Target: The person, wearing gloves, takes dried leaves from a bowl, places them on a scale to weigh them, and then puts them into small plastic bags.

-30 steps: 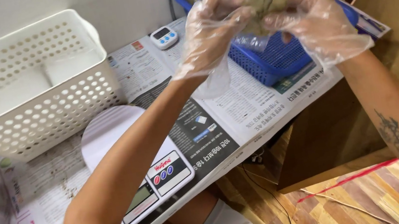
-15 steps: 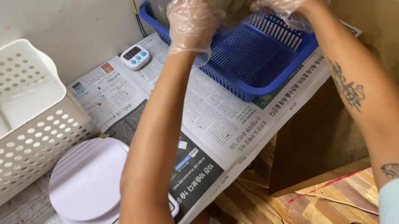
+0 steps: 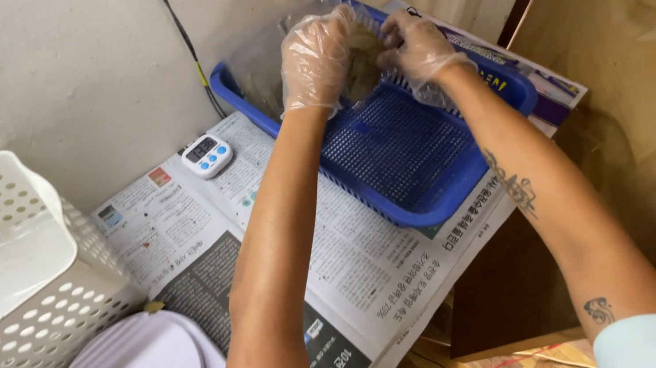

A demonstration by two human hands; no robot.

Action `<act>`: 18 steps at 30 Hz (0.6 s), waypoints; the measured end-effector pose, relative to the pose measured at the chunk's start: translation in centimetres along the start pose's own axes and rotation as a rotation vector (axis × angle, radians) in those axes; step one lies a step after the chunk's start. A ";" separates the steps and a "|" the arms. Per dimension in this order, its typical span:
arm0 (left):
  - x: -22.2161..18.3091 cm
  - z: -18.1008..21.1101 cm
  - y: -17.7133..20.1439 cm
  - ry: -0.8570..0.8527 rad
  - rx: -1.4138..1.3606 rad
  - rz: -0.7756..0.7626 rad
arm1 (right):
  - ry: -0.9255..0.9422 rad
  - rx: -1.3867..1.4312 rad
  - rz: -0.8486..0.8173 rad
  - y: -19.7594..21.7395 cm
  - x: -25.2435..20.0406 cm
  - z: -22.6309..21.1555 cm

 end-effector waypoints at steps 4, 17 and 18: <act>0.4 0.6 0.5 -0.028 -0.037 0.055 | 0.176 -0.435 0.306 1.7 -1.3 -2.8; 0.9 0.6 0.6 -0.008 -0.206 0.004 | 0.093 -0.434 -0.334 -3.5 -1.1 -2.5; 0.8 0.8 0.8 -0.013 -0.264 -0.002 | 0.109 -0.455 -0.313 -3.7 -0.8 -2.1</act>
Point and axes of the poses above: each hand's wrist, its own x-axis towards the middle knuckle, its own y-axis out of the back of the hand, z = x × y, the point moved 6 cm from there along x, towards the middle knuckle, and after that the axes turned 2 degrees about -x, right-handed, at the moved point
